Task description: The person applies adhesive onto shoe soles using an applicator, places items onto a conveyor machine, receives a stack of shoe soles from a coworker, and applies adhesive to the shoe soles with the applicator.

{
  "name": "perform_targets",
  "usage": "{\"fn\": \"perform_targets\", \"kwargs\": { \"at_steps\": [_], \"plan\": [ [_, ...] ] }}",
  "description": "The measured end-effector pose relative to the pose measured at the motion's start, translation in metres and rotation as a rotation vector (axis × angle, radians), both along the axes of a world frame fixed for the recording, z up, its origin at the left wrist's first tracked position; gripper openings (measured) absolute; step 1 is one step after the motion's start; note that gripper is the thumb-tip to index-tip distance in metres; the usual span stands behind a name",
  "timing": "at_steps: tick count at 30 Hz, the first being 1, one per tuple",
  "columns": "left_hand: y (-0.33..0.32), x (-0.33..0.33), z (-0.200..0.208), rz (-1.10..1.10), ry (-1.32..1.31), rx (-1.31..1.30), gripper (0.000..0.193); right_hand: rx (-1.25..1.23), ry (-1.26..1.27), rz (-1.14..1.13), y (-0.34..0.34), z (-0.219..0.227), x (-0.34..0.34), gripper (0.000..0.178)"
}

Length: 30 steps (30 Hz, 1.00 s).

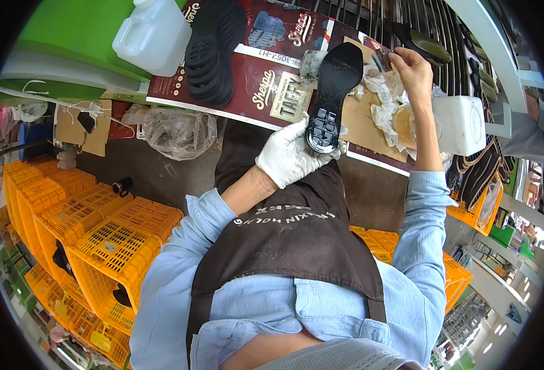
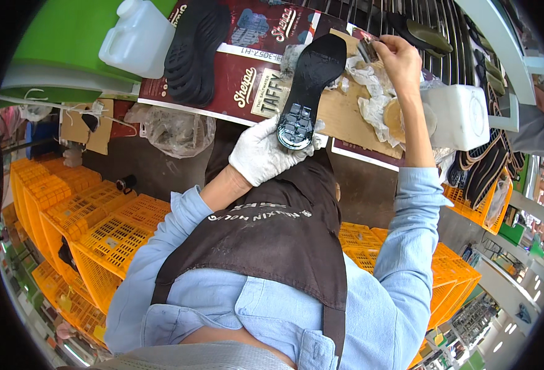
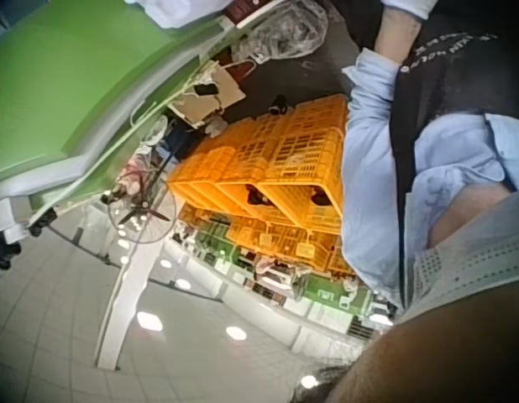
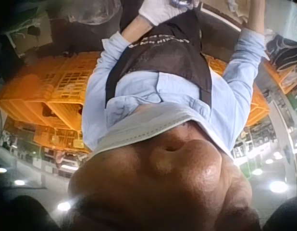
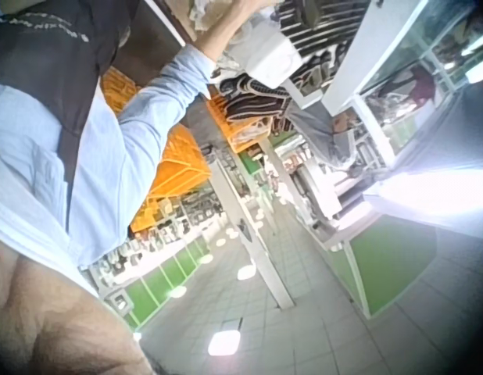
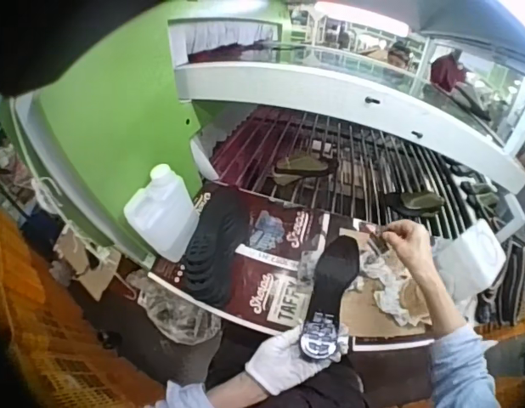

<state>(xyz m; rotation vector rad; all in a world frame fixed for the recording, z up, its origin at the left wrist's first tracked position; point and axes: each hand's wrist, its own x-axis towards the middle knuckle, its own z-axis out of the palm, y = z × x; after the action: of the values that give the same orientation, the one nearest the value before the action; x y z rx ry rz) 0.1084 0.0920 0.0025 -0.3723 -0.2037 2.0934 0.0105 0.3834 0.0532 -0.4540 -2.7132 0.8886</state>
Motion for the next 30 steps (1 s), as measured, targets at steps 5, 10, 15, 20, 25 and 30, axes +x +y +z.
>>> {"fn": "perform_targets", "kwargs": {
  "at_steps": [5,10,15,20,25,30],
  "plan": [
    [-0.007,-0.001,0.0,0.082,0.0,-0.021,0.044,-0.352,-0.027,0.307,-0.022,-0.005,-0.003,0.026],
    [-0.015,-0.005,-0.007,0.122,0.022,0.002,0.042,-0.113,-0.005,0.157,0.006,-0.006,-0.029,0.027],
    [-0.023,-0.004,-0.009,0.13,0.041,-0.006,0.042,-0.003,-0.057,0.217,0.001,-0.006,-0.041,0.025],
    [-0.034,-0.005,-0.003,0.165,-0.03,-0.045,0.041,-0.275,-0.144,0.386,-0.029,0.014,-0.035,0.026],
    [-0.039,-0.006,-0.001,0.179,0.039,-0.094,0.04,-0.12,-0.074,0.399,-0.028,0.002,-0.052,0.026],
    [-0.043,-0.005,-0.005,0.197,-0.028,-0.072,0.041,-0.346,-0.304,0.606,-0.055,0.02,-0.033,0.024]
  ]
}}
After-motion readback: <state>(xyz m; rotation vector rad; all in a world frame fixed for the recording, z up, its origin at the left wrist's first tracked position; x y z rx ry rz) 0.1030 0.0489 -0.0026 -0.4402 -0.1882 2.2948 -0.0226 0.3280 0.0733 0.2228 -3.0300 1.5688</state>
